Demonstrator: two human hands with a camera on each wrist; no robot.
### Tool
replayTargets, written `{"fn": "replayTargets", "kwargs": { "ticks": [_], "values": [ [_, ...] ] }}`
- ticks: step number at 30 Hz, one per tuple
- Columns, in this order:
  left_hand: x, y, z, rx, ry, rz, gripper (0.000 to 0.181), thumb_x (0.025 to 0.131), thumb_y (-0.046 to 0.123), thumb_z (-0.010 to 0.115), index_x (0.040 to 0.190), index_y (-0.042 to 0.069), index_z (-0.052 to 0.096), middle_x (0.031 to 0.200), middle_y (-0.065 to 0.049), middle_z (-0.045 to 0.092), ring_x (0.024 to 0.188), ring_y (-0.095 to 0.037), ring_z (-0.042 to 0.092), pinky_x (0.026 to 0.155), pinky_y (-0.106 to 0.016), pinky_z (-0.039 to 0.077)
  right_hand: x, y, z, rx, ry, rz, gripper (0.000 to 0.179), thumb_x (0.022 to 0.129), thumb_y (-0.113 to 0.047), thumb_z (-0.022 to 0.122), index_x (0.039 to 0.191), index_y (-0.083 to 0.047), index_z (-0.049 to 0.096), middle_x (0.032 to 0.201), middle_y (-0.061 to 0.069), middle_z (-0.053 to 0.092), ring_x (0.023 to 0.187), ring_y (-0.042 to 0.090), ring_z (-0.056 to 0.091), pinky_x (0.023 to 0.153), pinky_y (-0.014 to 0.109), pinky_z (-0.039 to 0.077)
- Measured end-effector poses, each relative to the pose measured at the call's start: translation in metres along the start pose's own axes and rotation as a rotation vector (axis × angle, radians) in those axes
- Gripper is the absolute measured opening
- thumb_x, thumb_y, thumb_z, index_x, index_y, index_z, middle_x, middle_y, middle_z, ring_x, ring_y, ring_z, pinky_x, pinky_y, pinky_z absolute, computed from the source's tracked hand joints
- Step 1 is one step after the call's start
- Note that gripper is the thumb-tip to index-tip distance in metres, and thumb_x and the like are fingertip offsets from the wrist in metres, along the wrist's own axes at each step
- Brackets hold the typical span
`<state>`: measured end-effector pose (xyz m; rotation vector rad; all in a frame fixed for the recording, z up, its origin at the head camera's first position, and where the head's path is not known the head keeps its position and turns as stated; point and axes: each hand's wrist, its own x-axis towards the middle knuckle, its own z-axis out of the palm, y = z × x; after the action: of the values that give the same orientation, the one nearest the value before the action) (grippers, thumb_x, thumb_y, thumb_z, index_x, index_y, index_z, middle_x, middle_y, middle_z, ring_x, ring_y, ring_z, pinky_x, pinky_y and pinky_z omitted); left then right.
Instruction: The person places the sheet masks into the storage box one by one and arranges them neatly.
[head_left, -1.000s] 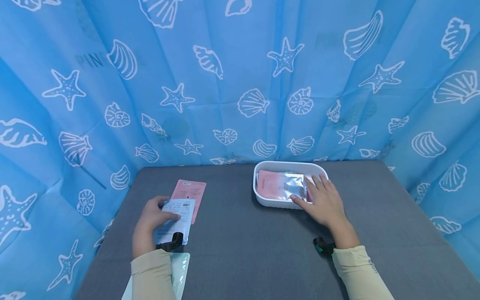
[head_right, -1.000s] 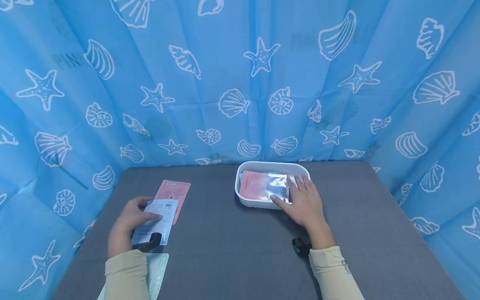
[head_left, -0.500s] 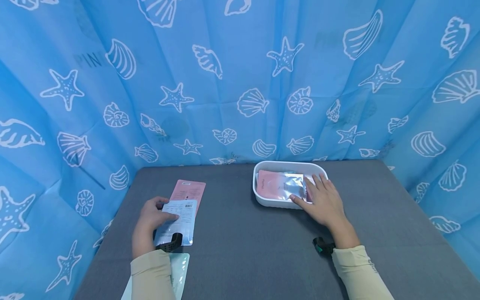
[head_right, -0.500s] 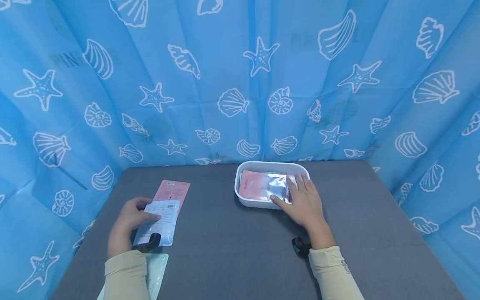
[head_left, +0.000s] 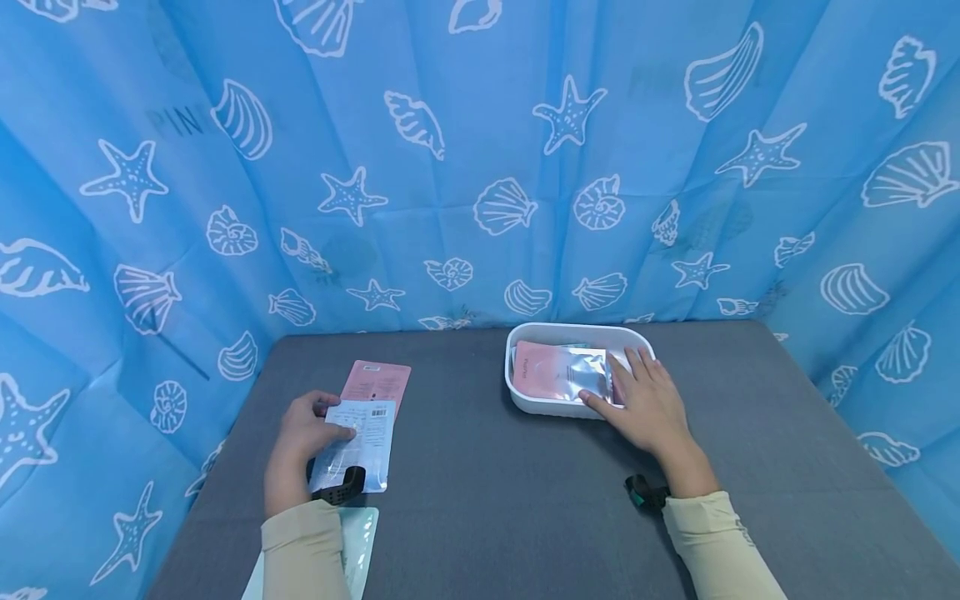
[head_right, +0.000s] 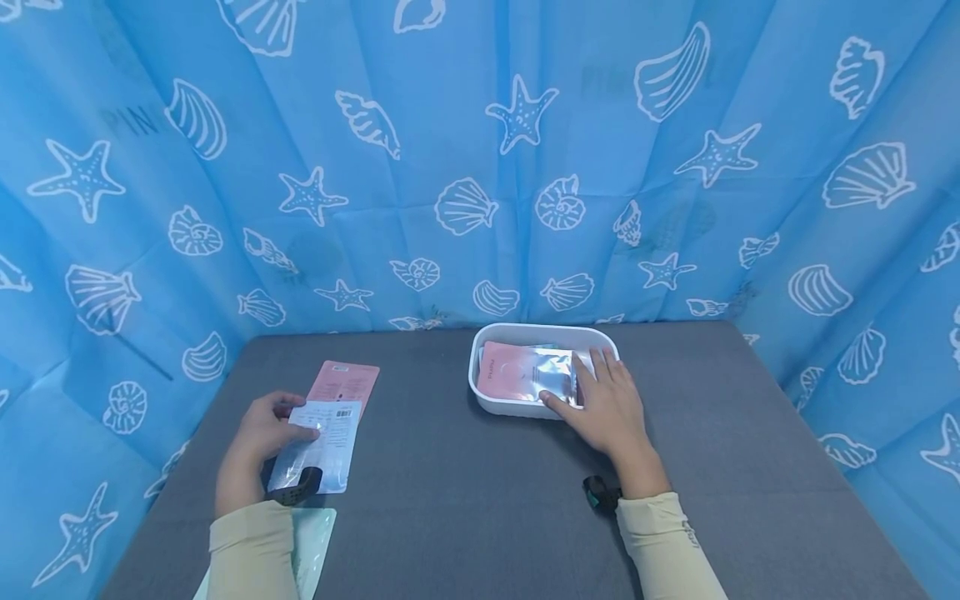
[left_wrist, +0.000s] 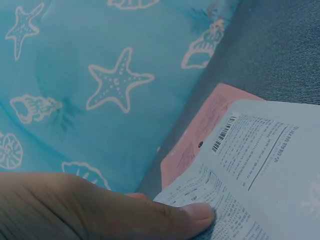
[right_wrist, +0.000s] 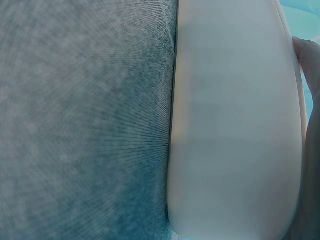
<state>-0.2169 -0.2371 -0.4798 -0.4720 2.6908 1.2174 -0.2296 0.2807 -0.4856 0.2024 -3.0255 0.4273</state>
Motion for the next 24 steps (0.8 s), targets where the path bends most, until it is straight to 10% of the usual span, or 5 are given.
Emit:
{"fn": "replayTargets", "kwargs": {
  "ticks": [13,24],
  "values": [
    [-0.0001,0.0048,0.0064,-0.006,0.049,0.123,0.036,0.089,0.007,0.081,0.122,0.001,0.068,0.114,-0.021,0.061,0.100,-0.033,0.058,0.076,-0.036,0.047,0.0009,0.0016,0.0030,-0.012,0.003,-0.012,0.107,0.097,-0.080,0.047,0.167,-0.001,0.027,0.172,0.030,0.024,0.163,0.048,0.012,0.130,0.066,0.010],
    [0.0093,0.0094,0.0095,-0.121,0.114,0.246,0.034,0.097,0.012,0.075,0.130,0.007,0.070,0.139,-0.020,0.065,0.119,-0.038,0.063,0.100,-0.053,0.054,-0.0004,0.0003,0.0021,0.019,0.014,0.012,0.107,0.096,-0.079,0.049,0.168,-0.004,0.026,0.174,0.029,0.018,0.164,0.048,0.007,0.130,0.067,0.008]
  ]
}}
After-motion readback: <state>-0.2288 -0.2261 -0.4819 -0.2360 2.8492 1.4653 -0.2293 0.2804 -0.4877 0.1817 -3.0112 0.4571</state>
